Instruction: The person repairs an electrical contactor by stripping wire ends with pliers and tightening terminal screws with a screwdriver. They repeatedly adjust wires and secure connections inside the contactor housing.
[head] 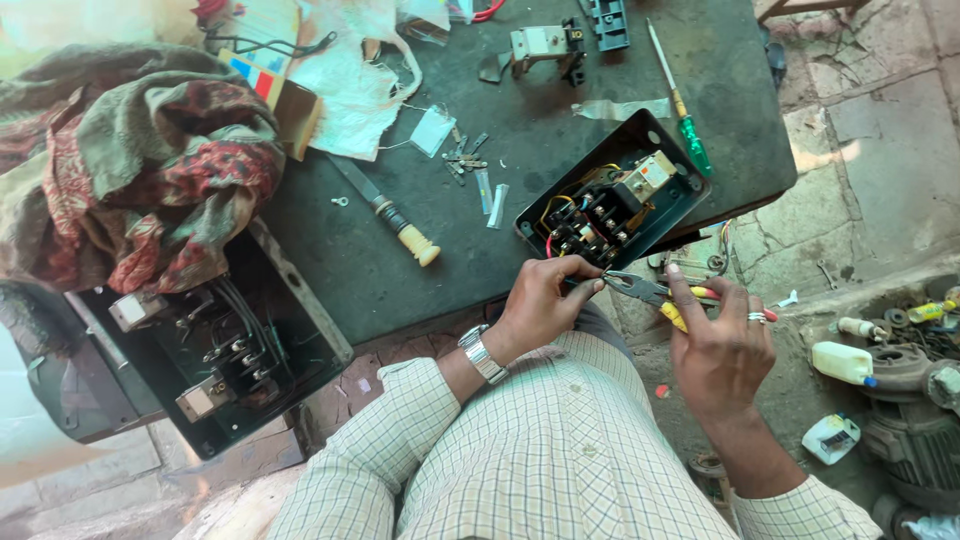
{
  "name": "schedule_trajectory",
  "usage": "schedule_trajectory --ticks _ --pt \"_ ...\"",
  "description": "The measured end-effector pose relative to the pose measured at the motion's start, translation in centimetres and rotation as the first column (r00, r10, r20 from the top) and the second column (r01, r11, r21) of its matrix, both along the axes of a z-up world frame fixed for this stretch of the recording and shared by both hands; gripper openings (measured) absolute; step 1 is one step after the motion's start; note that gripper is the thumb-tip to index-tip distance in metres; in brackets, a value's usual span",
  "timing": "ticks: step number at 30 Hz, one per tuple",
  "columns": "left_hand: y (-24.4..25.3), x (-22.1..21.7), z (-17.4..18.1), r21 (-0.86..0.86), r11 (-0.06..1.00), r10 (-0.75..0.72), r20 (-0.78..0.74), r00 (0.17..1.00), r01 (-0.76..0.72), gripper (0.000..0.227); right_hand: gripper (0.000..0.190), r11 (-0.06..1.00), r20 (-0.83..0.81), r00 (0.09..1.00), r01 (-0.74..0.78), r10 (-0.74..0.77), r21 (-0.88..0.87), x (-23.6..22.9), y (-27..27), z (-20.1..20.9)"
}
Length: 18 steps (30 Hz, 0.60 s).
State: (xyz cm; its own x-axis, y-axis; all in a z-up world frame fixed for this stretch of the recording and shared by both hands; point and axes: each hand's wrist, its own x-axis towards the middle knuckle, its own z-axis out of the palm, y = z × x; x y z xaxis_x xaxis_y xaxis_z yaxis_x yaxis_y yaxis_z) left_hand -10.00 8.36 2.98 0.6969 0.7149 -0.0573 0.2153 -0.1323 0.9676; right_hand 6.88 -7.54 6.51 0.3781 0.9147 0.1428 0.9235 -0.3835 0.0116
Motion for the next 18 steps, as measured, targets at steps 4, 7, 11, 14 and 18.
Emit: schedule_trajectory --ticks 4,7,11,14,18 --pt "0.4 0.2 0.4 0.037 0.999 -0.01 0.028 1.0 0.009 0.013 0.046 1.0 0.006 1.0 -0.02 0.02 0.001 0.2 0.4 0.1" --pt "-0.2 0.0 0.0 0.144 0.99 -0.027 0.11 0.994 0.011 0.012 0.033 0.99 -0.096 0.995 -0.036 0.023 -0.135 0.8 -0.3 0.0" --pt "0.6 -0.2 -0.4 0.19 0.973 -0.156 0.133 0.979 0.129 0.014 0.041 0.824 -0.575 0.801 -0.206 -0.168 -0.527 5.0 1.2 -1.1" --pt "1.2 -0.8 -0.3 0.245 0.938 -0.286 0.143 0.947 0.247 0.016 0.044 0.626 -0.764 0.37 -0.439 -0.528 -0.645 7.9 2.4 -1.7" --pt "0.9 -0.7 -0.2 0.259 0.93 -0.299 0.117 0.947 0.261 0.015 0.037 0.619 -0.742 0.047 -0.516 -0.669 -0.591 8.5 2.2 -1.3"
